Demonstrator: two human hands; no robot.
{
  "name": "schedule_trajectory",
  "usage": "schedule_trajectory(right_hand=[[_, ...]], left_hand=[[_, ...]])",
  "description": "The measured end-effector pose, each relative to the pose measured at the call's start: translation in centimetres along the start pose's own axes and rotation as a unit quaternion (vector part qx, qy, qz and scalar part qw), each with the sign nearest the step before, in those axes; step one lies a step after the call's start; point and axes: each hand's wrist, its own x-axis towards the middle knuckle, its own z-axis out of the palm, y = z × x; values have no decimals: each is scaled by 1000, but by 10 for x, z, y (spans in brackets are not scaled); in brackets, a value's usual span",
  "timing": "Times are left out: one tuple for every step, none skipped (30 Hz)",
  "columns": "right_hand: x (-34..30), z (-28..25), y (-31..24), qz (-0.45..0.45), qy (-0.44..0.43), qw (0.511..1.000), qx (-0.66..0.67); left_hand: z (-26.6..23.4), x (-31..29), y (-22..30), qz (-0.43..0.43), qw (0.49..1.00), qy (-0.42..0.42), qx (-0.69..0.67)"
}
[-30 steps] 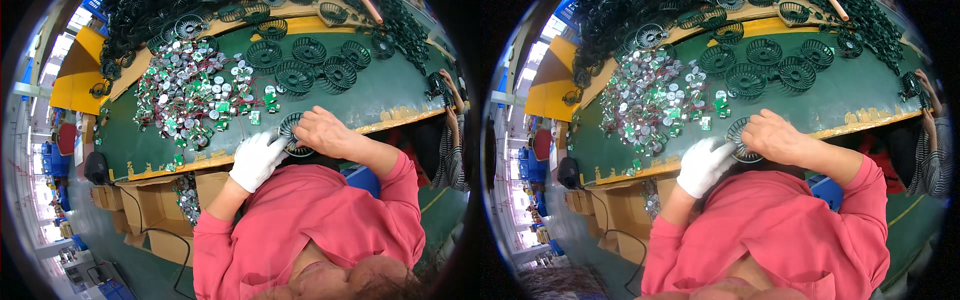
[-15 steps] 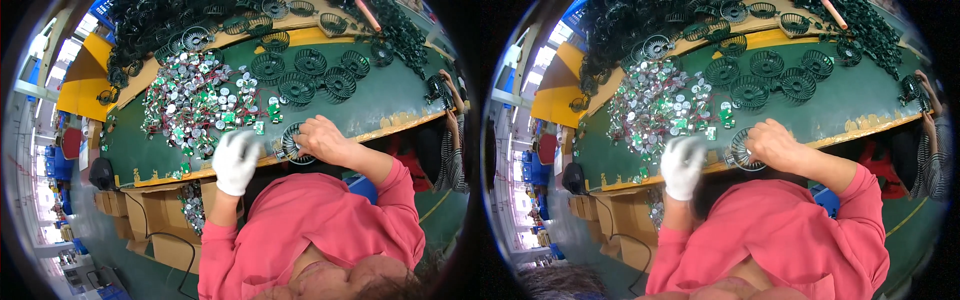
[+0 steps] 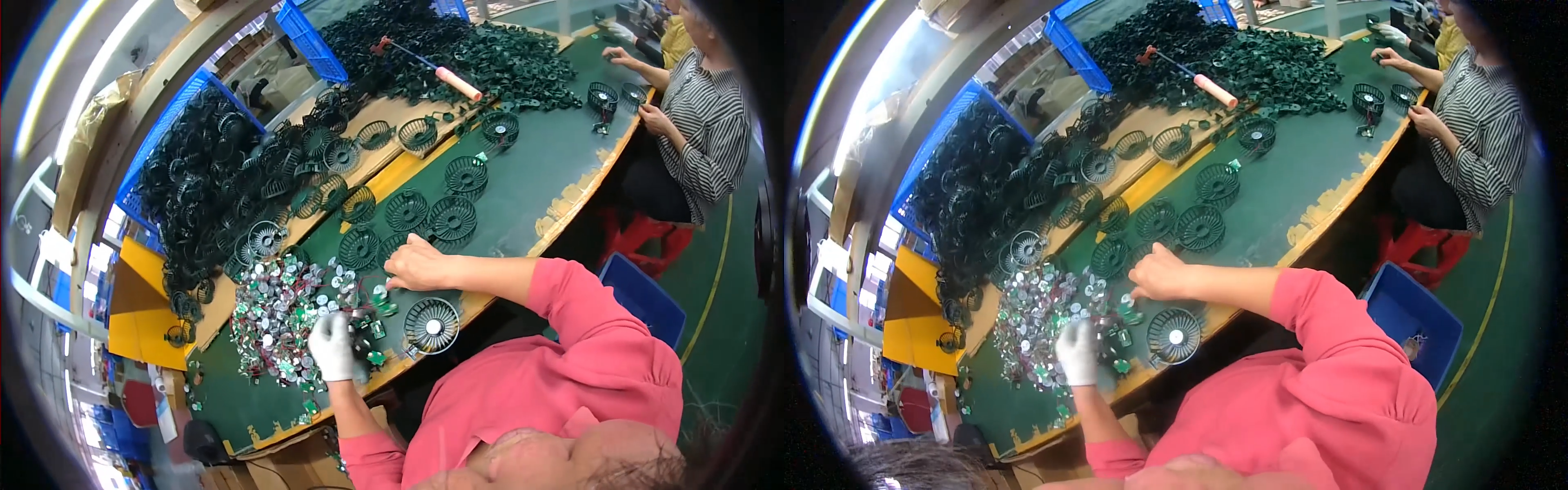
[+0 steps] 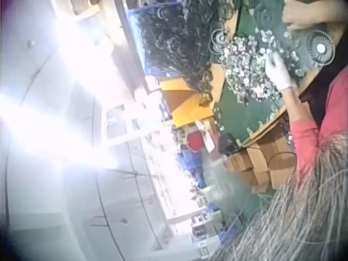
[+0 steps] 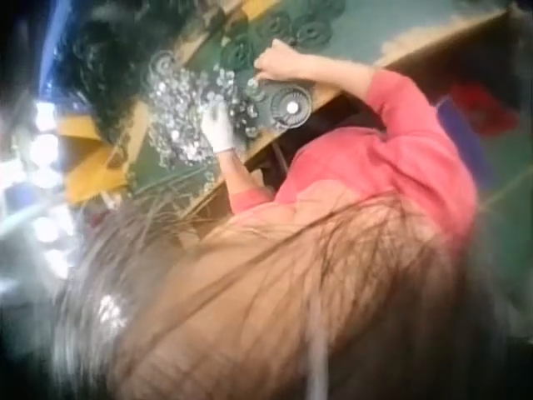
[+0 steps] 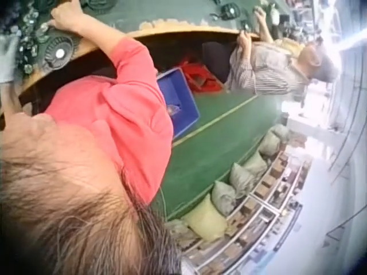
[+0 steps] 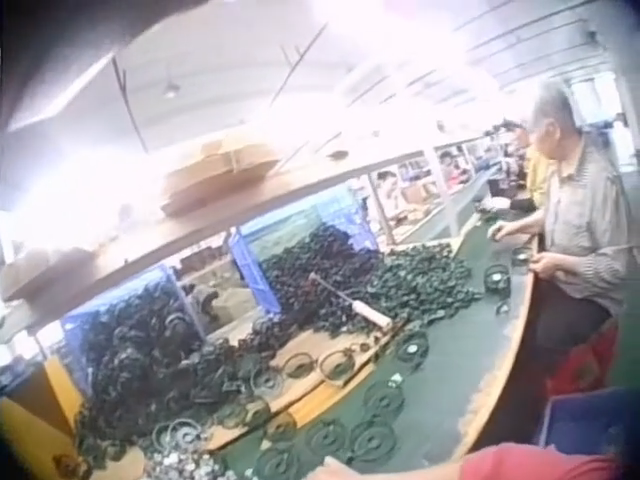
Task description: The person assembles small electronic fan components by hand, placing circular circuit boards into green plastic housings.
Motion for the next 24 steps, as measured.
schedule_trajectory(right_hand=[[2, 2, 4, -2, -1, 1000, 1], [3, 3, 9, 4, 54, 998, 20], [5, 3, 15, 10, 107, 993, 40], [7, -4, 18, 25, 96, 994, 55], [5, -11, 25, 18, 129, 985, 111], [2, -23, 21, 17, 154, 973, 169], [-5, -38, 19, 8, 140, 967, 213], [-13, -56, 14, 11, 107, 959, 261], [-22, -67, 12, -22, 101, 958, 266], [-32, -80, 5, -58, 79, 958, 270], [-42, -83, 0, -105, 97, 958, 248], [-51, -86, -6, -140, 74, 963, 217], [-60, -88, -9, -171, 56, 966, 184], [-65, -86, -11, -176, 50, 965, 190], [-71, -83, -14, -220, 41, 962, 156], [-77, -80, -17, -260, 33, 958, 121], [-81, -75, -19, -261, 29, 957, 123], [-84, -69, -20, -273, 25, 953, 133], [-86, -65, -23, -287, 21, 947, 144], [-87, -64, -25, -294, 20, 948, 121], [-89, -61, -26, -299, 17, 946, 124], [-91, -56, -26, -292, 10, 948, 125], [-92, -53, -25, -286, 3, 950, 126], [-93, -50, -24, -289, 1, 949, 127]], left_hand=[[-4, 6, 0, 16, 998, 45, -51], [-9, 7, 2, 27, 995, 66, -76], [-14, 7, 7, 37, 990, 88, -99], [-18, 10, 7, 42, 992, 82, -88], [-18, 15, -2, 10, 996, 87, -30], [-24, 18, -15, 57, 996, 68, 30], [-30, 22, -25, 102, 990, 44, 90], [-31, 15, -8, 74, 996, 39, 35], [-33, 8, 14, 49, 998, 33, -20], [-39, 4, 15, 75, 993, 79, -48], [-48, 3, 10, 93, 987, 101, -83], [-49, 0, 14, 84, 985, 129, -84], [-48, -3, 24, 78, 982, 151, -87], [-47, -8, 30, 62, 981, 163, -88], [-48, -14, 31, 56, 980, 169, -85], [-48, -20, 30, 32, 978, 150, -138], [-47, -25, 30, 8, 973, 131, -191], [-45, -29, 31, 1, 965, 118, -234], [-45, -35, 32, -2, 965, 124, -232], [-45, -42, 33, -22, 947, 95, -307], [-44, -49, 32, -40, 922, 66, -379], [-40, -55, 27, -52, 919, 56, -386], [-36, -61, 24, -43, 920, 43, -387], [-34, -66, 26, -50, 918, 21, -394]])
